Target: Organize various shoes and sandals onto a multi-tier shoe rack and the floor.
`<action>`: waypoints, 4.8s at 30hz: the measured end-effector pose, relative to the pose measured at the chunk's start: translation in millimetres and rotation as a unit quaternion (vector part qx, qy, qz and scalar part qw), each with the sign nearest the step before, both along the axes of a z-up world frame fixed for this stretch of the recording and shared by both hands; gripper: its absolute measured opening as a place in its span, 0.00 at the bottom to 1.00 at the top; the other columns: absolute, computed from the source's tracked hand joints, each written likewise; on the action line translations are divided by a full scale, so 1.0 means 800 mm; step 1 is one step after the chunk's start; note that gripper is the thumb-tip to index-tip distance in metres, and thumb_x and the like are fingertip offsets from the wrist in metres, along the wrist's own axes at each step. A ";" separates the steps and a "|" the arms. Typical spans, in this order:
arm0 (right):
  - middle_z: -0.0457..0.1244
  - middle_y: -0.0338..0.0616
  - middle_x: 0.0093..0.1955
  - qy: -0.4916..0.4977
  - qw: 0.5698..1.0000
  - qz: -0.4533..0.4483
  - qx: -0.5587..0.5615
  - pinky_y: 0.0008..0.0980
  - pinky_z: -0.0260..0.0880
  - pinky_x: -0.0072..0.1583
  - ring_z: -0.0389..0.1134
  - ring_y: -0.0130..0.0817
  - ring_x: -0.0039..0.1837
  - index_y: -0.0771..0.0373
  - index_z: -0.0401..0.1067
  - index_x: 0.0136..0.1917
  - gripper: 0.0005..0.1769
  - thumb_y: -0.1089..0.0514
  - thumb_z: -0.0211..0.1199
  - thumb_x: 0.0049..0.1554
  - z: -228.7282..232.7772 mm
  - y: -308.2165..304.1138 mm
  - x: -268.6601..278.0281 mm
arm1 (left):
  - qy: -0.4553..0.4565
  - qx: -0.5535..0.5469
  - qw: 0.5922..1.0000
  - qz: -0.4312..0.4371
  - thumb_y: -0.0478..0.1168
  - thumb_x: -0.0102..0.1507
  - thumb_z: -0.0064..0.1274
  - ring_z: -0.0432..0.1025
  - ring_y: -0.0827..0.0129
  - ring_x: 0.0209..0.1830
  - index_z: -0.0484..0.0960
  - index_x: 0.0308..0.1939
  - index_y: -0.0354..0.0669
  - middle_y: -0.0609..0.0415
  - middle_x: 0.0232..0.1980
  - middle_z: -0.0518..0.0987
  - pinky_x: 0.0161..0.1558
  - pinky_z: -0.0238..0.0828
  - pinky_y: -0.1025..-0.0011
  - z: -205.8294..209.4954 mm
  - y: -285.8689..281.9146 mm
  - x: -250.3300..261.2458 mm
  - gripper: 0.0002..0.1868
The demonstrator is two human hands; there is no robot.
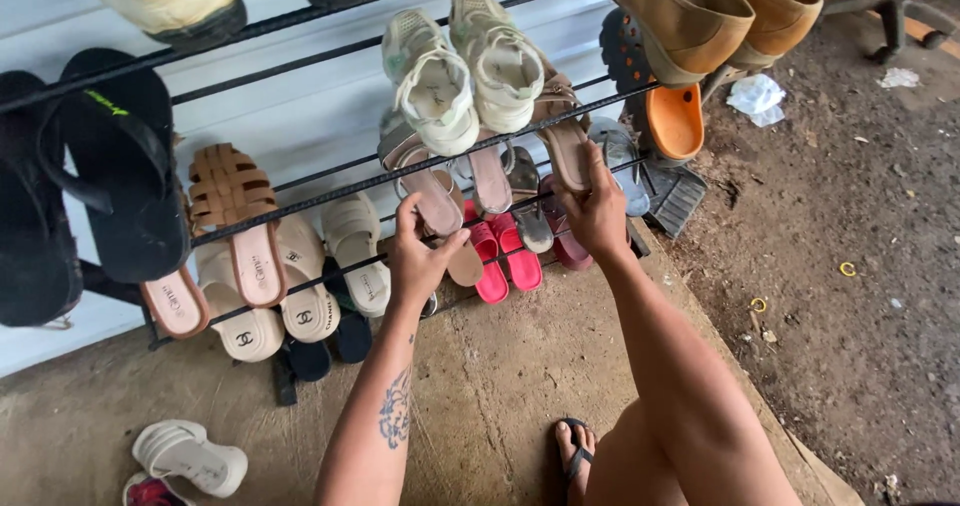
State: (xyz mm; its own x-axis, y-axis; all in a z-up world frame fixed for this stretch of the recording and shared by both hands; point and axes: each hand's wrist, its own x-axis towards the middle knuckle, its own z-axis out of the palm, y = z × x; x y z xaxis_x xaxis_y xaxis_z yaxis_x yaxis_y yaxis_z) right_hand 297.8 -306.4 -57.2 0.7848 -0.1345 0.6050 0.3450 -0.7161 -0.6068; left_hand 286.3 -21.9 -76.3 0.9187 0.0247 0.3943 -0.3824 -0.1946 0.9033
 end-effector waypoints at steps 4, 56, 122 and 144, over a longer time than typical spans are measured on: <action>0.62 0.67 0.70 0.021 1.000 -0.010 0.020 0.44 0.70 0.66 0.68 0.58 0.69 0.72 0.54 0.78 0.44 0.57 0.72 0.56 -0.011 0.005 0.003 | 0.004 0.037 0.999 0.013 0.38 0.53 0.74 0.79 0.62 0.53 0.61 0.70 0.37 0.43 0.54 0.82 0.54 0.76 0.66 0.005 0.003 -0.001 0.47; 0.61 0.69 0.67 0.064 0.997 -0.025 0.023 0.46 0.74 0.62 0.70 0.57 0.64 0.74 0.41 0.80 0.59 0.56 0.79 0.51 -0.035 0.018 -0.009 | -0.007 0.129 0.990 0.058 0.36 0.58 0.67 0.73 0.45 0.66 0.56 0.76 0.38 0.32 0.65 0.76 0.64 0.71 0.57 0.005 0.007 -0.016 0.48; 0.34 0.58 0.87 0.361 0.730 0.502 -0.292 0.49 0.68 0.66 0.67 0.55 0.64 0.57 0.42 0.83 0.49 0.43 0.62 0.59 -0.221 0.535 -0.197 | 0.406 0.194 0.692 0.565 0.60 0.53 0.69 0.56 0.39 0.76 0.49 0.78 0.34 0.32 0.78 0.57 0.72 0.57 0.47 -0.538 0.543 -0.368 0.62; 0.55 0.66 0.76 0.466 0.714 0.505 -0.134 0.45 0.75 0.62 0.69 0.54 0.65 0.64 0.39 0.82 0.49 0.46 0.62 0.60 -0.170 0.484 -0.211 | 0.225 -0.413 0.685 0.556 0.49 0.61 0.60 0.78 0.60 0.39 0.77 0.59 0.27 0.45 0.41 0.82 0.42 0.76 0.65 -0.335 0.494 -0.373 0.31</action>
State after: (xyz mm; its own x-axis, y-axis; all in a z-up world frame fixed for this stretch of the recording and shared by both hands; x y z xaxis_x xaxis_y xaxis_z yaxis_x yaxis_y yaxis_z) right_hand 129.2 81.1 -192.9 0.4788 0.8076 -0.3443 0.3034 -0.5202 -0.7983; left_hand -12.2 373.1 -344.0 0.1755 0.8521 -0.4930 -0.0600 0.5091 0.8586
